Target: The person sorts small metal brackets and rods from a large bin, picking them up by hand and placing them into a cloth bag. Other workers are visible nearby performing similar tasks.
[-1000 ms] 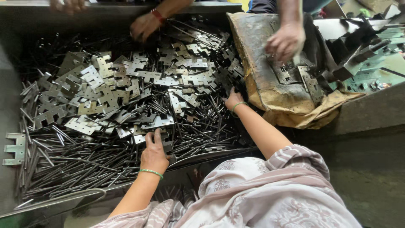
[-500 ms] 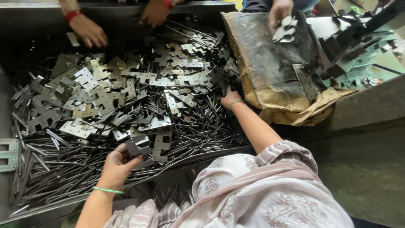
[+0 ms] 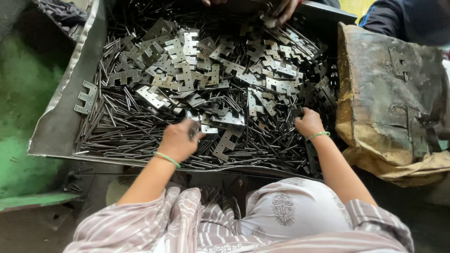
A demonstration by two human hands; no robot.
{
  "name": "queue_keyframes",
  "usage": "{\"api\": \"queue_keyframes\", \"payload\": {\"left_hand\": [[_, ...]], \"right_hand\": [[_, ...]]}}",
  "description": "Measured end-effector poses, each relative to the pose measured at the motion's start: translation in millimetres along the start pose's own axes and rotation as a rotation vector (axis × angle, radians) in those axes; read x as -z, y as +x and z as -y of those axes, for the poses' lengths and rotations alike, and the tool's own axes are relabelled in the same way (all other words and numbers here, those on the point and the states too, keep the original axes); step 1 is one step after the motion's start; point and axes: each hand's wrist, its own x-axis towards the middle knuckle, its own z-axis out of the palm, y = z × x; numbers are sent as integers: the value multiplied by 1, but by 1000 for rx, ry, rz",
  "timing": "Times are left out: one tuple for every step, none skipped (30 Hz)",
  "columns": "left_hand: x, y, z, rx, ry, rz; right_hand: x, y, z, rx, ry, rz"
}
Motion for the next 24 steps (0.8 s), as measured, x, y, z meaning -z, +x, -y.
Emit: {"api": "queue_keyframes", "payload": {"left_hand": [[-11, -2, 5, -41, 335, 49], [-21, -4, 11, -89, 404, 62], [-29, -4, 18, -142, 474, 78], [-35, -4, 25, -196, 545, 93], [-39, -5, 33, -263, 564, 45], [-40, -6, 39, -329, 582, -4], [-42, -5, 44, -394, 600, -54], [-43, -3, 47, -425, 451, -69], [-44, -2, 50, -450, 301, -84], [-45, 0, 51, -472, 151, -99], [-47, 2, 51, -430, -105, -139], [-49, 3, 50, -383, -360, -178], [-49, 5, 49, -333, -613, -218], [-50, 6, 45, -173, -1016, -179], [-51, 10, 40, -3, -1411, -131], [-52, 12, 34, 185, -1798, -73], [-53, 12, 28, 216, -1786, 5], [-55, 10, 22, 247, -1772, 81], [-60, 7, 14, 282, -1756, 158], [-68, 6, 4, 345, -1849, 208], [-80, 3, -7, 415, -1938, 262], [-92, 1, -17, 488, -2026, 316], [-100, 0, -24, 453, -2034, 280], [-108, -1, -29, 418, -2041, 245]], "right_hand": [[18, -11, 19, -37, 229, 94], [35, -23, 38, -75, 457, 189], [49, -34, 58, -118, 689, 280], [58, -43, 77, -67, 677, 328], [65, -53, 92, -21, 666, 374], [70, -60, 104, 25, 655, 420], [73, -66, 115, 154, 543, 335], [75, -69, 123, 279, 427, 249], [79, -69, 127, 405, 309, 167], [82, -68, 129, 332, 496, 197], [84, -67, 129, 256, 682, 229], [84, -67, 129, 176, 866, 258], [83, -66, 130, 82, 1141, 276], [82, -64, 131, -19, 1414, 291], [80, -62, 134, -121, 1686, 299], [75, -61, 139, -266, 1619, 308], [65, -62, 148, -411, 1549, 315], [54, -62, 159, -553, 1475, 322], [46, -63, 169, -424, 1387, 322], [39, -63, 179, -298, 1296, 320], [33, -66, 187, -180, 1204, 316], [29, -71, 196, 12, 1031, 252], [27, -78, 204, 196, 849, 183], [26, -86, 211, 371, 661, 114]]}}
